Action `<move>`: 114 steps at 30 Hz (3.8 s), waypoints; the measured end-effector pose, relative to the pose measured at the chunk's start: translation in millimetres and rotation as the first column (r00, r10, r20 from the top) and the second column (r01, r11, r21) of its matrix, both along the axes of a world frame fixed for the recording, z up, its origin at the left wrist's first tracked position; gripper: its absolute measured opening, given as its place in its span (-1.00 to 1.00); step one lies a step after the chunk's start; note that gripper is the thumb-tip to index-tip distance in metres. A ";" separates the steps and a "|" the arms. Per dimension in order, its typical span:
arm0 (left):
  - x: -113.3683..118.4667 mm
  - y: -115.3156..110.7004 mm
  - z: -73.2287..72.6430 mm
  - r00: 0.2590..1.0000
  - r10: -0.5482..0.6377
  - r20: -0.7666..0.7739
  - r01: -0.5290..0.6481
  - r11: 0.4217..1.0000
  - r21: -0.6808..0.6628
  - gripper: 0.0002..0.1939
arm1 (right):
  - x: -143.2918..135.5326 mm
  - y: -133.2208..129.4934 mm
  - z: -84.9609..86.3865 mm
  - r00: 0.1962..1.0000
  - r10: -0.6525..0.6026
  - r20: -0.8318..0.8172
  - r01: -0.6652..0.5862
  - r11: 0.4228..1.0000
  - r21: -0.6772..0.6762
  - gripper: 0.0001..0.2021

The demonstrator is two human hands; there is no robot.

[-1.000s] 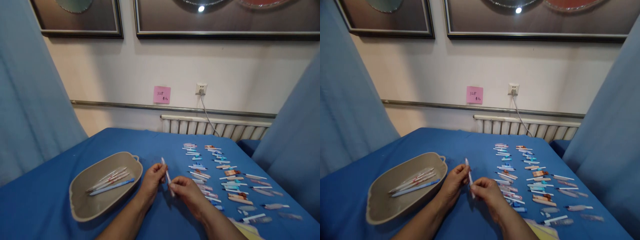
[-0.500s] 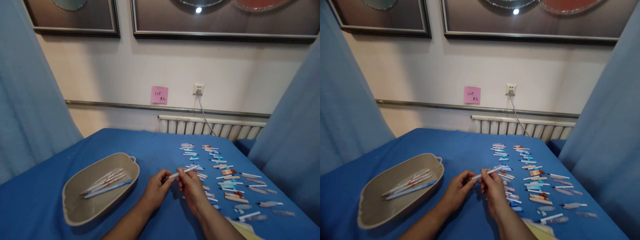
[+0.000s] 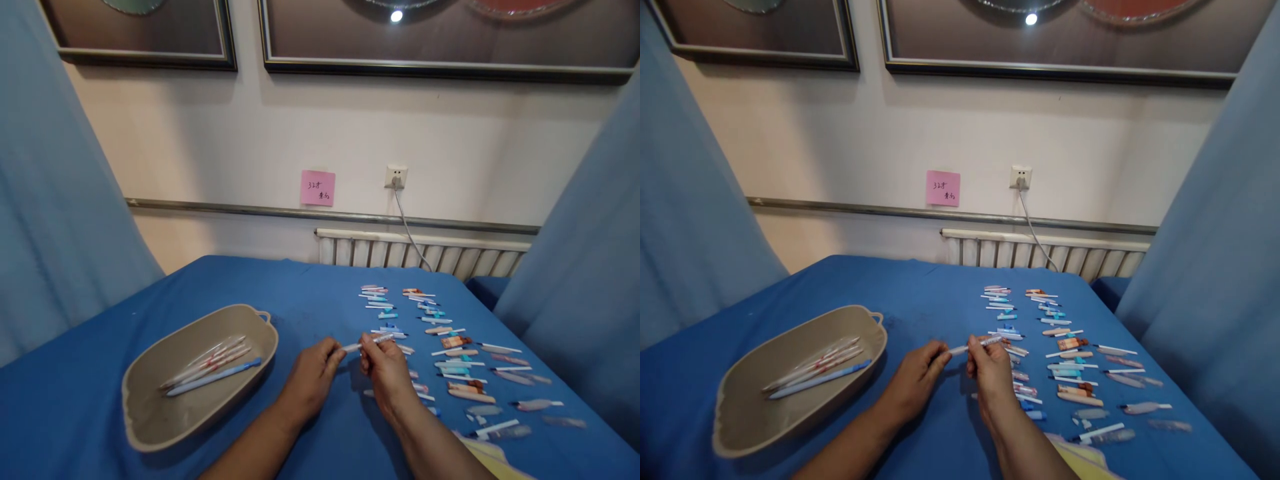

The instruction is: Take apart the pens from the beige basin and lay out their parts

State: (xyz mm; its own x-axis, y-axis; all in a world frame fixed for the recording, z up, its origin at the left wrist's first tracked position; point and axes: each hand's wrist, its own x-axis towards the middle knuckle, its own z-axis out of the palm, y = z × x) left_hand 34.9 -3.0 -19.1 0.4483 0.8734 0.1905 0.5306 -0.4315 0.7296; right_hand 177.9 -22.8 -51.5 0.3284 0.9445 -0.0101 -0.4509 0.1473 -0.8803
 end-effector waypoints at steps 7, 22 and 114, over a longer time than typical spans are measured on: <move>0.7 1.4 -2.6 0.995 -0.016 0.100 0.029 0.991 -0.128 -0.65 | -1.1 -1.0 1.7 0.993 -0.060 0.102 0.060 0.998 0.003 -0.62; -0.6 2.4 -9.2 0.975 -0.023 0.222 0.049 0.992 -0.112 -0.71 | -3.7 -5.5 3.7 0.982 -0.059 0.180 0.062 0.998 -0.010 -0.62; -4.0 8.0 -7.9 0.884 0.036 0.465 0.313 0.694 -0.649 -0.53 | 6.8 -1.8 4.0 0.975 -0.184 0.124 0.193 0.979 -0.070 -0.71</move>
State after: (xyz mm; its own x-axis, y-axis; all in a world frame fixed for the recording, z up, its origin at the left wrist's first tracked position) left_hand 30.9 5.0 -27.0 0.6039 0.7590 -0.2435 0.0817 0.2449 0.9661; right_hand 184.7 -24.5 -47.5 0.5038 0.8631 -0.0353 -0.3159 0.1461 -0.9375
